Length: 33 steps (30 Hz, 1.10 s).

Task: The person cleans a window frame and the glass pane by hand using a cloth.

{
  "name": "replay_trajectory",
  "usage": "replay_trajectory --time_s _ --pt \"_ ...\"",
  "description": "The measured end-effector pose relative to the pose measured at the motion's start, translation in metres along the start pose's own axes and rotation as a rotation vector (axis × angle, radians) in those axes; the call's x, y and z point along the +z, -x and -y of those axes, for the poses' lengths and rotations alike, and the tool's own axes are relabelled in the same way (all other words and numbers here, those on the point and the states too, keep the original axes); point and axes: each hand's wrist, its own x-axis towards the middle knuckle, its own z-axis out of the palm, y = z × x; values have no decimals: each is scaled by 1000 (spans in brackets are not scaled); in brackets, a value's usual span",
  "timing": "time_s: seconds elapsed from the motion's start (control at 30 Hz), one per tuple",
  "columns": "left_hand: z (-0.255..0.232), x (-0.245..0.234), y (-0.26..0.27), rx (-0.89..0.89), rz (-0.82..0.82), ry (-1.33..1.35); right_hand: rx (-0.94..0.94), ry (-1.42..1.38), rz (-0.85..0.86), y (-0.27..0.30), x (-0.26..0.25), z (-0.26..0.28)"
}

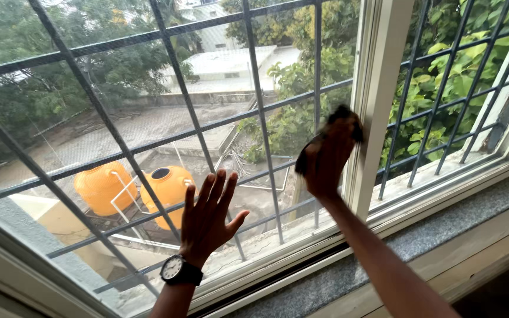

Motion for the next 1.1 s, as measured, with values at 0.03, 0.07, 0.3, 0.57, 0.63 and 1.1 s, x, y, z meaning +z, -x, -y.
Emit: replay_trajectory --time_s 0.03,0.07,0.3,0.57,0.63,1.1 --pt "2 3 0 5 -11 -12 152 -24 -121 -4 9 9" --pt "3 6 0 10 -21 -24 220 -42 -158 -12 14 14" --pt "2 4 4 -1 -2 -95 382 -59 -278 -32 29 25" --pt "-5 -2 8 -79 35 13 -64 788 583 42 13 29" --pt "0 0 20 -170 64 54 -306 321 624 43 8 -10" --pt "116 -71 153 -514 12 -130 -227 -175 19 83 53 89"
